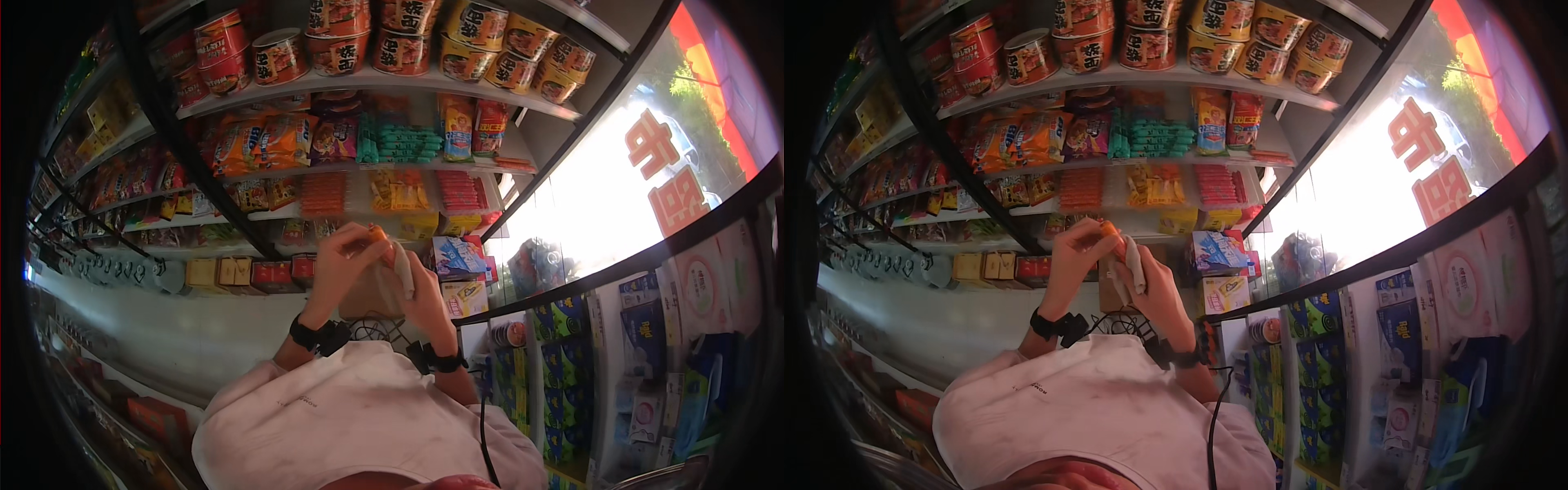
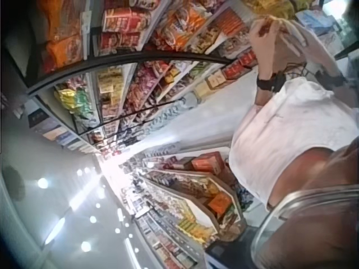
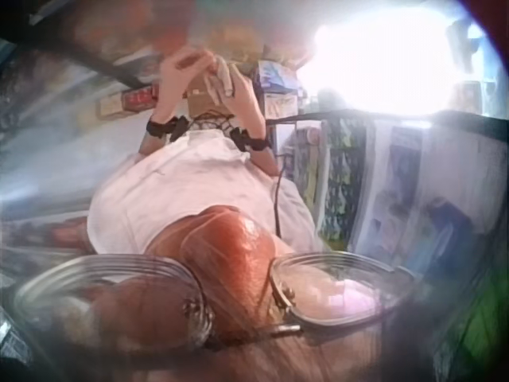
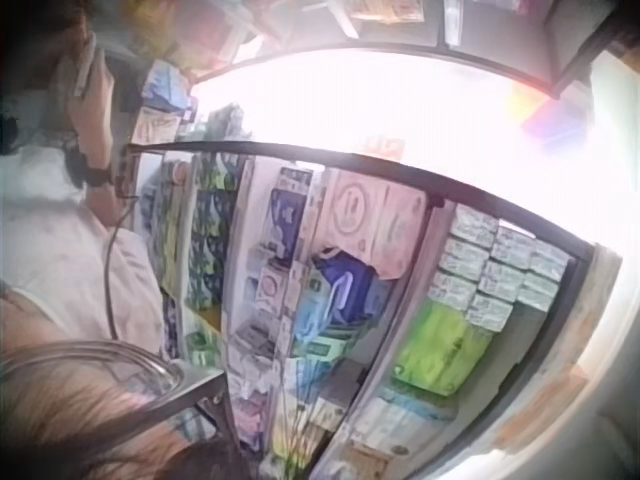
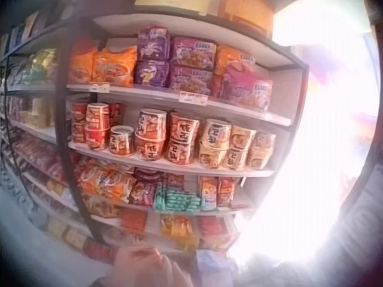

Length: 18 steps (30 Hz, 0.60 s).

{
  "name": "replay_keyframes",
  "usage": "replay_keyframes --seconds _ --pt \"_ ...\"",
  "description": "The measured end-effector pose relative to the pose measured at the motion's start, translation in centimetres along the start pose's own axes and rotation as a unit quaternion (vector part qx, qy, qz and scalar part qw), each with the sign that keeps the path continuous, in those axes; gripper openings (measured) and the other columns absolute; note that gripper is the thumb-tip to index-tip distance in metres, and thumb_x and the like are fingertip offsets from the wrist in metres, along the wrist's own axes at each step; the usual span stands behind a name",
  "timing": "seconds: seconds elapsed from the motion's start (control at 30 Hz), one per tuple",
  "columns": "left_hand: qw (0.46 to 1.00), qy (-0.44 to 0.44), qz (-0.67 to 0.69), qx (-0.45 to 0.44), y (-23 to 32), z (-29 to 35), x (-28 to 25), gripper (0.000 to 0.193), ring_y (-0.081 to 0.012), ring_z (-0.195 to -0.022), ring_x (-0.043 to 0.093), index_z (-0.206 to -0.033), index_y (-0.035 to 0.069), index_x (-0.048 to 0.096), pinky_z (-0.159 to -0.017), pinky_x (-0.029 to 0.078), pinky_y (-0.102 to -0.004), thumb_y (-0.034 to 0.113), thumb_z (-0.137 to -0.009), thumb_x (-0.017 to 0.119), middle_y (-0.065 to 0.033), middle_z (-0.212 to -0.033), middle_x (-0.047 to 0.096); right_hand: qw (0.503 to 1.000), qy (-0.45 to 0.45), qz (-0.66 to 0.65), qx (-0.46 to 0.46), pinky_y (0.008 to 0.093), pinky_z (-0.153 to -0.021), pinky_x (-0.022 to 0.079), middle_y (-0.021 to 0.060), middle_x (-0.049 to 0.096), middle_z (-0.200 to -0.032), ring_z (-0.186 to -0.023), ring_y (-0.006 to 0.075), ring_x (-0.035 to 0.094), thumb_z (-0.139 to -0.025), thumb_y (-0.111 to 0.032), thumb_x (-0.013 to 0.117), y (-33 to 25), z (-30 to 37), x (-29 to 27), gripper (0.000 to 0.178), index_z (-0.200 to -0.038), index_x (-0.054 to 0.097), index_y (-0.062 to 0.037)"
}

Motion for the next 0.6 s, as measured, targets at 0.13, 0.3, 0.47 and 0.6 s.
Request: replay_keyframes --seconds 0.13,0.3,0.47,0.6 --pt "0.995 0.061 0.025 -0.076 -0.9 2.3 -0.2 0.023 -0.0068 -0.085 0.056 -0.11 -0.003 0.069 -0.081 0.046 -0.0236 0.013 -0.094 0.068 -0.0021 -0.102 0.066 1.0 0.0 -0.019 0.013 0.0348 -0.073 0.051 0.0197 0.064 -0.091 -0.078 0.0343 0.065 -0.096 -0.015 0.061 1.8 2.4 -1.1 0.029 -0.122 0.056 -0.0038" --pt "0.985 0.048 0.147 -0.078 -1.1 3.9 1.1 0.026 -0.0108 -0.097 0.059 -0.113 -0.004 0.067 -0.091 0.046 -0.0279 0.017 -0.101 0.057 -0.0044 -0.102 0.067 0.986 -0.042 -0.148 0.062 0.0291 -0.068 0.048 0.0087 0.064 -0.093 -0.074 0.0196 0.06 -0.099 -0.019 0.058 5.4 6.1 -0.2 0.03 -0.124 0.056 -0.0023" --pt "0.969 -0.001 0.229 -0.094 -0.4 4.9 3.3 0.026 -0.0112 -0.101 0.06 -0.115 -0.003 0.066 -0.096 0.045 -0.0287 0.017 -0.101 0.057 -0.0041 -0.108 0.066 0.765 -0.131 -0.562 0.286 0.0189 -0.07 0.044 -0.0005 0.058 -0.094 -0.079 0.0046 0.051 -0.104 -0.024 0.052 3.4 10.6 0.8 0.031 -0.124 0.056 0.0" --pt "0.988 -0.034 0.099 -0.111 -1.0 4.4 6.0 0.021 -0.0102 -0.095 0.058 -0.11 -0.001 0.067 -0.091 0.045 -0.0258 0.016 -0.1 0.059 -0.0032 -0.111 0.062 0.887 -0.186 -0.36 0.22 0.0231 -0.067 0.047 0.001 0.06 -0.098 -0.076 0.0084 0.056 -0.102 -0.022 0.054 5.2 9.8 0.2 0.034 -0.129 0.05 -0.0015"
Point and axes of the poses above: each hand's wrist, its own z-axis away from the middle knuckle, its own x-axis out of the palm, y = z × x, the point moved 10 cm from there along -z, towards the middle knuckle
